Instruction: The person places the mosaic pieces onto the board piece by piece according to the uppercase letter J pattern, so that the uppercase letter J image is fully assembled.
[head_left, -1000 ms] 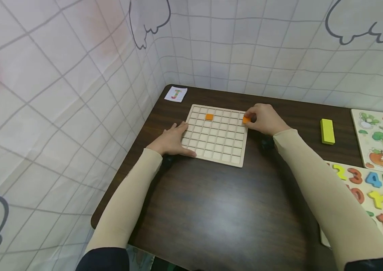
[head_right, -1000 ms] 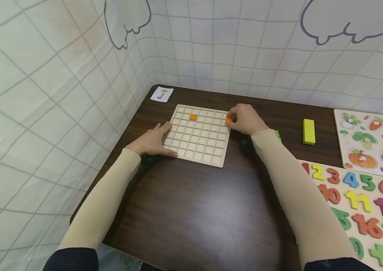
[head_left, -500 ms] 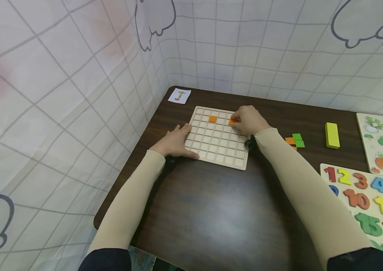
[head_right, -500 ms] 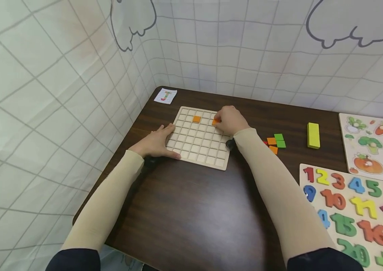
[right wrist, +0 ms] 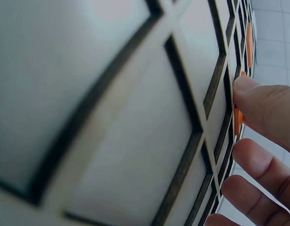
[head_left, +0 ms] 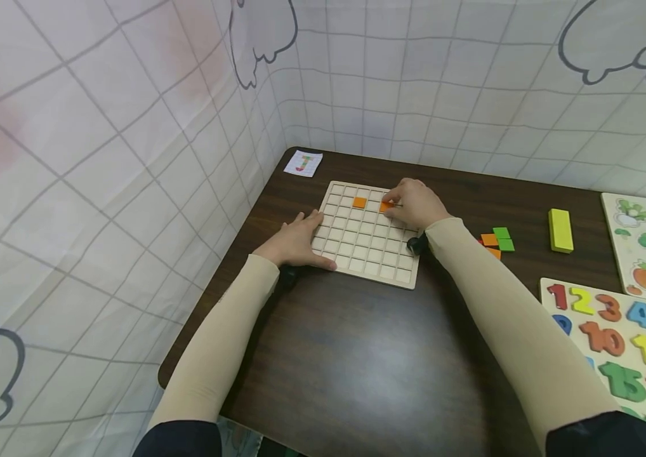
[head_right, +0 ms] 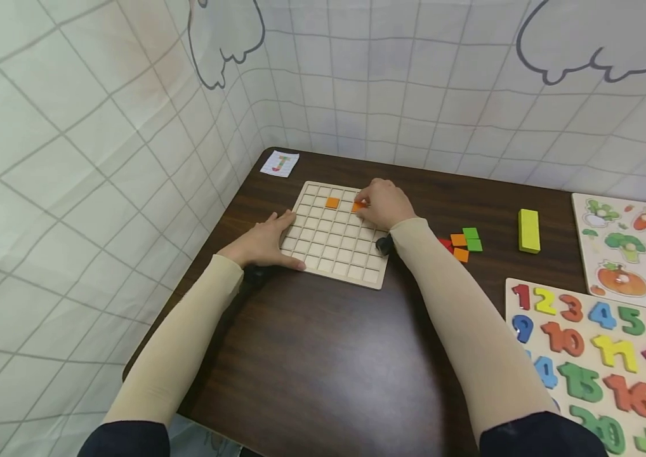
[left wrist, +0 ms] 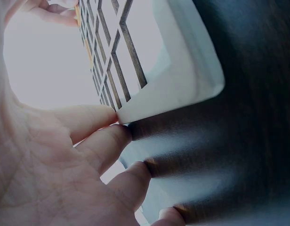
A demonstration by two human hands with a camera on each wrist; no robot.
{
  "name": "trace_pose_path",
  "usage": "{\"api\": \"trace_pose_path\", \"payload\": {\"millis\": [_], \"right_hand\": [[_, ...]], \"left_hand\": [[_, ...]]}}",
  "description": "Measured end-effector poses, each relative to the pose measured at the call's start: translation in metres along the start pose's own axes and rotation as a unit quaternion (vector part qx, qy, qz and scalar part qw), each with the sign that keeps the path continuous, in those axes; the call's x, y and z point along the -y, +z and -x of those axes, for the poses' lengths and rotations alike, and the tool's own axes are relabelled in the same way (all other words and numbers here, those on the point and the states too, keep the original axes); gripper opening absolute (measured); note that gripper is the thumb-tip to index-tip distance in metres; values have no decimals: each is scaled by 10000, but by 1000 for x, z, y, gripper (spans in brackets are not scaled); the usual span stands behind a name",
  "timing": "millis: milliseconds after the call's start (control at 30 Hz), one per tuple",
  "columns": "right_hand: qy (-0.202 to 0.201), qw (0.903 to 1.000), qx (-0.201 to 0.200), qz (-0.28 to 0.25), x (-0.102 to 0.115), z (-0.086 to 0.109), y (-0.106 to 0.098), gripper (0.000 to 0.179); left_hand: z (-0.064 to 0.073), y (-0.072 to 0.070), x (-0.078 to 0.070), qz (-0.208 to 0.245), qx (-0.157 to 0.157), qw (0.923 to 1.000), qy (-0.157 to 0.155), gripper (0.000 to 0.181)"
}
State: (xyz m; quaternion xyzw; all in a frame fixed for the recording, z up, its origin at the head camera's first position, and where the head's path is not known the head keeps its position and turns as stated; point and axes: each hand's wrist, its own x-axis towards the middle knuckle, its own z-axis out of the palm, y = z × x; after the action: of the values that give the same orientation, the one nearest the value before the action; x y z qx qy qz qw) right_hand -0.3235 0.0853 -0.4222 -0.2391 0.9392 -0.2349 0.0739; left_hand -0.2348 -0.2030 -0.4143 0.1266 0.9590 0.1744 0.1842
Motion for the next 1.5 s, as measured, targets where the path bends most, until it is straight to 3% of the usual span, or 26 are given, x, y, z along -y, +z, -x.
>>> {"api": "trace_pose_path", "payload": {"millis": [333, 667, 867, 1133, 1500], "right_hand": [[13, 10000, 61, 58, -3, 6, -1, 38], [85, 9999, -38, -39, -15, 25, -20, 38], [67, 9999, 45, 141, -42, 54, -36, 40], [398, 9982, 329, 306, -82, 97, -59, 37], [562, 9960, 501, 485, -119, 126, -78, 36]], "left_hand": [[-2, 3, -2, 26, 41, 10000, 38, 127], [-4, 1, 1, -59, -48, 10000, -46, 127], [-3, 2, -1, -10, -23, 10000, -36, 126], [-2, 0, -4, -56, 25, 10000, -41, 126], [-4, 1, -2, 6, 31, 10000, -14, 128]]}}
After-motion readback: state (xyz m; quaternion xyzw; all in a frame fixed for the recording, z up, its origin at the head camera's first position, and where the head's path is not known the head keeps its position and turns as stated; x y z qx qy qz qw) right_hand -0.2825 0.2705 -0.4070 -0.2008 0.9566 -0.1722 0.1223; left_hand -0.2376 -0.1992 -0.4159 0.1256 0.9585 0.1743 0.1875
